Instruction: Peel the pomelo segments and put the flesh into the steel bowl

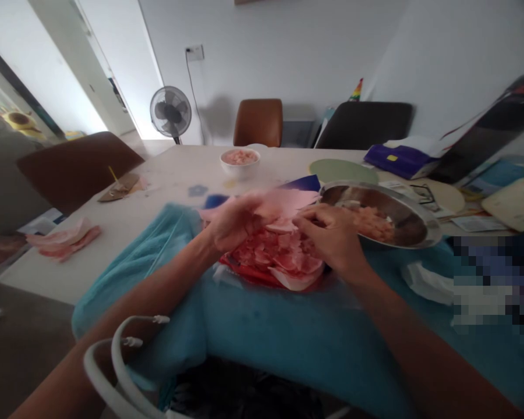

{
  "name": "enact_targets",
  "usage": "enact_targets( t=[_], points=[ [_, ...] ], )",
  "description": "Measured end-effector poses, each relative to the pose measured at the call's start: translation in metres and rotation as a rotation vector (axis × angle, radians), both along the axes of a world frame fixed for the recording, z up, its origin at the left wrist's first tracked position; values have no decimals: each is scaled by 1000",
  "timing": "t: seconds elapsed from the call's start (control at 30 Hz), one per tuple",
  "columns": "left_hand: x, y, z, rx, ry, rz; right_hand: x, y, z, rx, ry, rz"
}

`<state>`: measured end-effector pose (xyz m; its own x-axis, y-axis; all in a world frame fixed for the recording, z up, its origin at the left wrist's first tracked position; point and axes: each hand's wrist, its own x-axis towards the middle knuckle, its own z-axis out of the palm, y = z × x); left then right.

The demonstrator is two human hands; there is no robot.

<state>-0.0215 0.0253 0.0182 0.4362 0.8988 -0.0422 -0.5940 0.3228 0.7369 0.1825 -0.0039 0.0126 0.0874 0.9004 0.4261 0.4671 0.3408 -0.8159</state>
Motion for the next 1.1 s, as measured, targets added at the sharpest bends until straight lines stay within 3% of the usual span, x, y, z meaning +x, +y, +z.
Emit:
enact_targets(
  t=[0.13,0.37,0.5,0.6,0.83,1.0,1.1],
  points=[
    [0,1,2,-75,-12,-1,-1,0,-4,-52,-24,11],
    [7,-8,11,-6,63,-15,-1,-2,-4,76,-91,32],
    [9,-10,9,33,60,-25,0,-4,-2,3,0,7],
    [9,-10,6,-11,89,-42,0,-7,1,48,33,7],
    [11,-10,4,-85,224,-86,-7,-15,11,13,104,203],
    [15,-14,3,-29,300,-200,-5,-13,10,-7,131,106],
    [15,-19,5,43,286,-147,-5,-12,7,-91,267,116]
  ],
)
